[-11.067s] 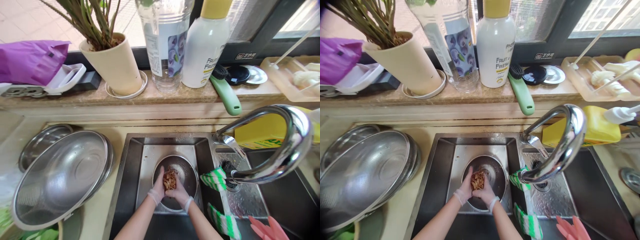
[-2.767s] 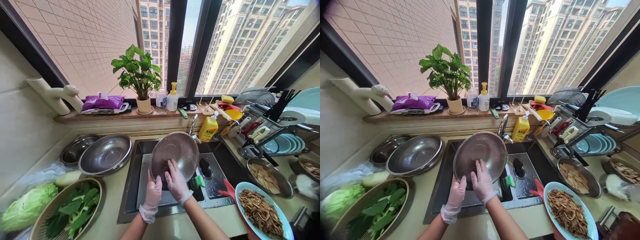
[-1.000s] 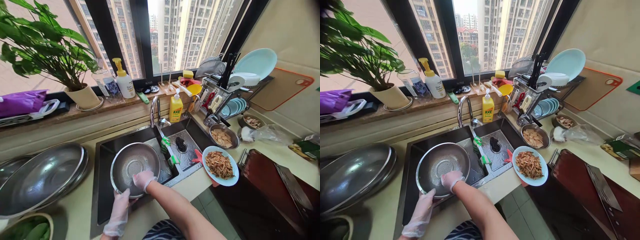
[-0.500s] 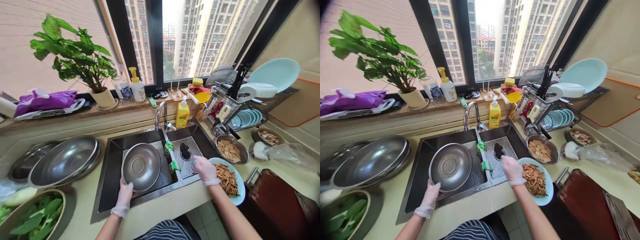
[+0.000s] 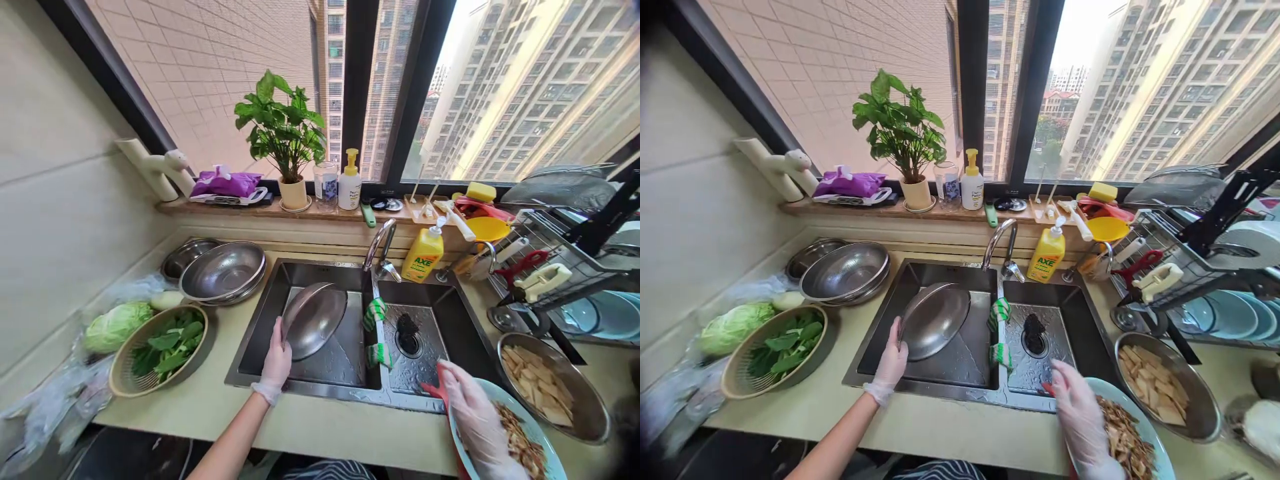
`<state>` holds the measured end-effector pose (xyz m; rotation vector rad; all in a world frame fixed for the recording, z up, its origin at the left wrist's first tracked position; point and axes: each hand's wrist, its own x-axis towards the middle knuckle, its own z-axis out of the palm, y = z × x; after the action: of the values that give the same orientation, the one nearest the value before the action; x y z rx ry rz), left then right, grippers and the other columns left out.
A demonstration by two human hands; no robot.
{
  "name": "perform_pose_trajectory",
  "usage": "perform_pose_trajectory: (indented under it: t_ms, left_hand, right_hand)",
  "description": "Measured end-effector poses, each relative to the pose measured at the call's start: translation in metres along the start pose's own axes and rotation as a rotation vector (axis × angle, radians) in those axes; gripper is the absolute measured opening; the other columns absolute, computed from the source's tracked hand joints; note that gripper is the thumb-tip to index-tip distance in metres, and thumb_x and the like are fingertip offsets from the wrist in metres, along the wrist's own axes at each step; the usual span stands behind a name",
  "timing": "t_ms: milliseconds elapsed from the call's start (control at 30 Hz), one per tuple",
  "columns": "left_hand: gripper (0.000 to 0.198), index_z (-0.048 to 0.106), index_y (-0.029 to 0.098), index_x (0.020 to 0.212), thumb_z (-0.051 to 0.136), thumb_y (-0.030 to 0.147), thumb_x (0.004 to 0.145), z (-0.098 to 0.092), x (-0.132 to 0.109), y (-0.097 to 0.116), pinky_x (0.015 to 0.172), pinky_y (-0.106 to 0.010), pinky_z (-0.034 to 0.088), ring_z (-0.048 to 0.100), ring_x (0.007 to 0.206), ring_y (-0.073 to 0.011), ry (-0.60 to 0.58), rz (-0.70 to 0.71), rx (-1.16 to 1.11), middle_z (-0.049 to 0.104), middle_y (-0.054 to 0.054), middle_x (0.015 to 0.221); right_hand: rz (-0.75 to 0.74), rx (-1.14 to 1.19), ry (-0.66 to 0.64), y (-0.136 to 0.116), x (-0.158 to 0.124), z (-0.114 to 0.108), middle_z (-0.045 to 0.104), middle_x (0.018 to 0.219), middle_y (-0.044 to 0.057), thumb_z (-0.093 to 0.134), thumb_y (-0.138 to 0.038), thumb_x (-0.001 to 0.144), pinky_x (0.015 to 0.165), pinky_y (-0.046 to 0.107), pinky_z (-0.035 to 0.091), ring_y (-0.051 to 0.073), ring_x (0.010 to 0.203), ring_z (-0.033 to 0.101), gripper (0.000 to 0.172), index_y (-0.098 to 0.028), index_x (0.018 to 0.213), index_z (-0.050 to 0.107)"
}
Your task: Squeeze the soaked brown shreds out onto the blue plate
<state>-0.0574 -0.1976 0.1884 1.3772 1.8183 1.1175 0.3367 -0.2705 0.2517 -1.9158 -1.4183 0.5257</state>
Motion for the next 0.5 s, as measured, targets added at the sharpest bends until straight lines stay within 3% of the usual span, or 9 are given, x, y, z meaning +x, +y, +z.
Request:
perform_pose_trajectory:
  t_ms: [67,167,267,333,400,500]
  left_hand:
    - [0.064,0.022,0.018,0.143,0.036,0.008,0.081,-0.011,0.008,0.012,0.112,-0.036,0.026,0.028,0.136,-0.0185,0.025,0.146,0.114,0.029,-0.009,0.148]
    - [0.063,0.028,0.021,0.141,0.033,0.003,0.080,-0.031,0.021,0.035,0.109,-0.037,0.031,0.028,0.136,-0.0198,0.055,0.337,0.300,0.026,-0.008,0.150]
    - [0.054,0.043,0.026,0.133,0.034,0.005,0.084,-0.047,0.027,0.043,0.108,-0.042,0.033,0.026,0.137,-0.0237,0.049,0.498,0.451,0.028,-0.007,0.149]
    - [0.053,0.045,0.032,0.131,0.036,0.007,0.085,-0.050,0.026,0.033,0.107,-0.047,0.033,0.021,0.138,-0.0265,0.018,0.598,0.510,0.031,-0.005,0.147]
    - [0.062,0.033,0.038,0.137,0.038,0.005,0.084,-0.048,0.022,0.014,0.105,-0.050,0.033,0.019,0.139,-0.0272,-0.026,0.634,0.547,0.025,-0.003,0.150]
    - [0.080,0.011,0.034,0.144,0.045,0.004,0.078,-0.047,0.009,-0.022,0.106,-0.053,0.031,0.015,0.139,-0.0310,-0.080,0.474,0.561,0.013,-0.007,0.154]
  right_hand:
    - [0.136,0.307,-0.180,-0.052,0.011,0.039,0.065,0.112,0.011,0.050,-0.060,0.077,0.100,0.045,0.039,0.027,0.108,0.057,0.050,-0.021,0.102,0.066]
    - [0.190,0.794,-0.445,-0.126,0.027,0.090,0.062,0.118,0.012,0.056,-0.064,0.073,0.100,0.043,0.040,0.024,0.112,0.056,0.059,-0.020,0.113,0.060]
    - [0.221,1.091,-0.605,-0.171,0.037,0.122,0.062,0.119,0.011,0.048,-0.067,0.076,0.094,0.043,0.046,0.024,0.110,0.058,0.063,-0.022,0.120,0.056]
    - [0.285,1.096,-0.578,-0.174,0.042,0.143,0.064,0.115,0.008,0.049,-0.062,0.078,0.092,0.043,0.049,0.025,0.107,0.060,0.059,-0.024,0.121,0.055]
    - [0.317,1.022,-0.515,-0.156,0.049,0.173,0.067,0.109,0.006,0.048,-0.064,0.076,0.091,0.044,0.050,0.025,0.103,0.062,0.058,-0.027,0.121,0.056]
    - [0.197,0.797,-0.503,-0.120,0.059,0.230,0.071,0.092,0.004,0.035,-0.076,0.070,0.083,0.048,0.055,0.028,0.094,0.065,0.066,-0.035,0.115,0.060]
